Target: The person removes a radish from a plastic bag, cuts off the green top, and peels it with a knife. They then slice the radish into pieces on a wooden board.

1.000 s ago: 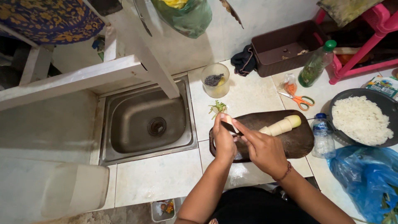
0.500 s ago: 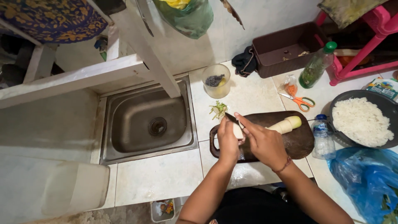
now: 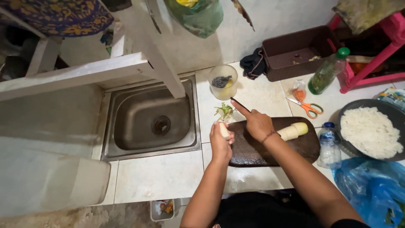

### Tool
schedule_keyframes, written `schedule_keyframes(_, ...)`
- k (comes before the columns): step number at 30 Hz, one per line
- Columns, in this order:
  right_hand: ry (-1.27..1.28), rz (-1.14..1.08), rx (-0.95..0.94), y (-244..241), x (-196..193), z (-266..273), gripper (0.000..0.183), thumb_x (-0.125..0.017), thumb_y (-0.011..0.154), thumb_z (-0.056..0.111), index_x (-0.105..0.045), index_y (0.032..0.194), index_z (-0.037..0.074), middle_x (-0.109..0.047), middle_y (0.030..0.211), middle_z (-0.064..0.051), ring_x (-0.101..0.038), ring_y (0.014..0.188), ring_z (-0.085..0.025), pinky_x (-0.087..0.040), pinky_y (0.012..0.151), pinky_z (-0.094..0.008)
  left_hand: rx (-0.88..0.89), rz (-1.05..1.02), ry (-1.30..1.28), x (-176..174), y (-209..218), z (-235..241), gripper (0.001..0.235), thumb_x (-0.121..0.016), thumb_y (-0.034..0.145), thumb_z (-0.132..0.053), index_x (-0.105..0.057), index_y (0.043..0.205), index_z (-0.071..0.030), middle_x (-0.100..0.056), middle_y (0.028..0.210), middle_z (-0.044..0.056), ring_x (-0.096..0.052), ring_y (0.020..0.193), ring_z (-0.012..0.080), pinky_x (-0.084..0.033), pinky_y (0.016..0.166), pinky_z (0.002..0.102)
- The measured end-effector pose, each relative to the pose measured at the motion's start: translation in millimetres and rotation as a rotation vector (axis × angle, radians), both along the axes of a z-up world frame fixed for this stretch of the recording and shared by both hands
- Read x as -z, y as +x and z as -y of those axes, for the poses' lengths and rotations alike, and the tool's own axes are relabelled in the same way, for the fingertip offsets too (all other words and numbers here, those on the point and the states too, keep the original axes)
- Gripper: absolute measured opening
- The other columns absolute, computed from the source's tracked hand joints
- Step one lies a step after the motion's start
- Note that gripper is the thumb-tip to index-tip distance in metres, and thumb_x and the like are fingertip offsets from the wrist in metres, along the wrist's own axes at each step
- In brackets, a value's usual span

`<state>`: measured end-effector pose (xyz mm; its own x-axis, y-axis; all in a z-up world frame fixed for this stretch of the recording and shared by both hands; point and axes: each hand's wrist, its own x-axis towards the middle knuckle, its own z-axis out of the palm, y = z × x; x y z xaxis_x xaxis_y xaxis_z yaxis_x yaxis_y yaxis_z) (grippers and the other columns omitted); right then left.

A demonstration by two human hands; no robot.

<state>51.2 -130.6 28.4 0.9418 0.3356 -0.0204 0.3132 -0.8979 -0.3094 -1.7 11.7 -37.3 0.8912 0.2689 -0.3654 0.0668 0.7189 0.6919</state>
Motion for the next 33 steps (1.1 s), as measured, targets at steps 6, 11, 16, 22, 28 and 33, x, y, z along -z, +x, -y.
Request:
schedule_keyframes(6, 0.668, 0.199, -0.234, -68, -47, 22, 0.057, -0.059, 0.096, 0.007, -0.052, 0.149, 0.029, -0.073, 0.113, -0.02, -0.073, 0.092, -0.037, -0.058, 0.073, -0.043, -0.036, 0.229, -0.102, -5, 6, 11, 0.024, -0.041, 0.105, -0.025, -0.053, 0.095, -0.007, -0.055, 0.078, 0.006, -0.045, 0.051, 0.0123, -0.031, 0.041, 0.025)
schedule_keyframes(11, 0.49, 0.121, -0.08, -94, -58, 31, 0.053, -0.061, 0.094, 0.011, -0.057, 0.143, 0.033, -0.076, 0.113, -0.013, -0.075, 0.082, -0.032, -0.059, 0.068, -0.041, -0.141, 0.171, -0.021, -14, 19, 35, 0.025, -0.044, 0.109, -0.026, -0.057, 0.105, -0.005, -0.06, 0.091, 0.005, -0.06, 0.075, 0.0148, -0.05, 0.059, 0.027)
schedule_keyframes(16, 0.495, 0.319, -0.04, -73, -33, 29, 0.063, -0.058, 0.093, 0.004, -0.053, 0.149, 0.031, -0.072, 0.102, -0.015, -0.072, 0.082, -0.035, -0.056, 0.068, -0.043, -0.151, 0.093, 0.01, -20, 34, 43, 0.023, -0.042, 0.105, -0.028, -0.055, 0.108, -0.01, -0.062, 0.092, 0.004, -0.055, 0.065, 0.0153, -0.036, 0.045, 0.026)
schedule_keyframes(22, 0.158, 0.127, -0.085, -2, -9, 2, 0.075, -0.049, 0.091, 0.002, -0.048, 0.152, 0.044, -0.063, 0.085, -0.016, -0.068, 0.069, -0.036, -0.056, 0.068, -0.044, -0.194, -0.004, -0.001, -3, 42, 11, 0.022, -0.042, 0.103, -0.027, -0.052, 0.107, -0.008, -0.059, 0.088, 0.01, -0.052, 0.057, 0.0188, -0.035, 0.044, 0.029)
schedule_keyframes(28, 0.231, 0.053, -0.127, 2, -28, -7, 0.077, -0.055, 0.09, 0.003, -0.039, 0.158, 0.037, -0.069, 0.09, -0.018, -0.07, 0.079, -0.036, -0.057, 0.073, -0.044, -0.179, 0.015, 0.035, -4, 36, -14, 0.024, -0.041, 0.105, -0.03, -0.053, 0.105, -0.009, -0.055, 0.083, 0.009, -0.05, 0.057, 0.0183, -0.034, 0.045, 0.028)
schedule_keyframes(33, 0.64, 0.0, -0.141, -57, -62, 1, 0.055, -0.07, 0.091, 0.016, -0.058, 0.144, 0.025, -0.077, 0.099, -0.015, -0.078, 0.074, -0.028, -0.06, 0.069, -0.038, -0.134, 0.01, 0.07, -41, 31, -3, 0.027, -0.04, 0.106, -0.033, -0.056, 0.105, -0.012, -0.061, 0.088, 0.001, -0.055, 0.068, 0.0099, -0.035, 0.051, 0.024)
